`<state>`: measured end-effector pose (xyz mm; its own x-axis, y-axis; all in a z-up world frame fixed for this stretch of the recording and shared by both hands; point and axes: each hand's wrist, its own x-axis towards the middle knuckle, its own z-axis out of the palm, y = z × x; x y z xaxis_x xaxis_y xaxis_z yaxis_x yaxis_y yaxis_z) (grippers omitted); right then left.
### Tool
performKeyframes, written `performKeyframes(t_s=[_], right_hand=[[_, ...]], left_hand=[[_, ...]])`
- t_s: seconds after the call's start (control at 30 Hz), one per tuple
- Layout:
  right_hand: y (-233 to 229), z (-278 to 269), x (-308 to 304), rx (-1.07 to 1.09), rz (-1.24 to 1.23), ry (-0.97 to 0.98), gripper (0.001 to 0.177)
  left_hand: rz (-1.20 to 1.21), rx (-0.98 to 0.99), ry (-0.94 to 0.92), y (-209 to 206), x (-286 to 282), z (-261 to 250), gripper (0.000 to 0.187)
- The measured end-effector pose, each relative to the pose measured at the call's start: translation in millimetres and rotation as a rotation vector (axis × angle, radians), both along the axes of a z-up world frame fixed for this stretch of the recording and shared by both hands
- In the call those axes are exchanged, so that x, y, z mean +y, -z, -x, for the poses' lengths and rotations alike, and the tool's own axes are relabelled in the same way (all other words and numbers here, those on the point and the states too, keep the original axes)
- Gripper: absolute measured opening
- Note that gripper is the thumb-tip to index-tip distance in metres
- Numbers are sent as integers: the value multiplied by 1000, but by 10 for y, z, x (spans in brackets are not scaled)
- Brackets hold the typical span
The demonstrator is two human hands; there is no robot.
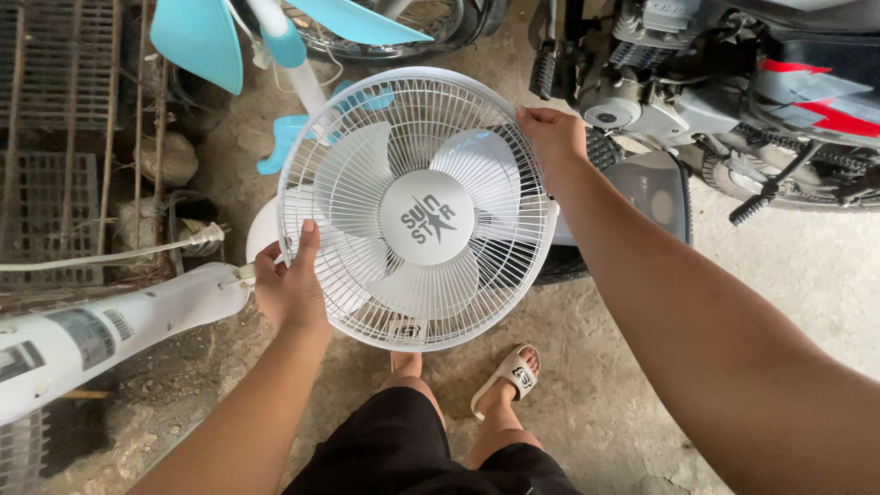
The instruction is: The person assembles a white pedestal fan by hand. They attach the fan blades to the motor hub, secure the center cap, wipe the cap with a cloth, and then attach both the rear and front wire cages to complete the assembly.
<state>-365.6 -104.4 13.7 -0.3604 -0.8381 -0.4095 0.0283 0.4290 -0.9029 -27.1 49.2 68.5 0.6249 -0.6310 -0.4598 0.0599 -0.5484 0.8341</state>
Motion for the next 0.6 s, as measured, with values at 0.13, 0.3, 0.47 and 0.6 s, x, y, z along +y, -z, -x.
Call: performKeyframes(t_s=[0.13,0.3,0.47,0.6], right_hand=[[-4,-48,-101,16,-90,36,27],[-59,-5,-65,15,-94,-47,27],[52,236,85,-343,-149,-61,33],[78,628,479,-268,-237,-55,35]], left_hand=[[-40,-33,0,60,-14,-42,76],[3,-28,-2,132,-79,-42,80],[-24,-22,-7,173,-137,-66,82],[1,5,4,177,-139,-83,81]])
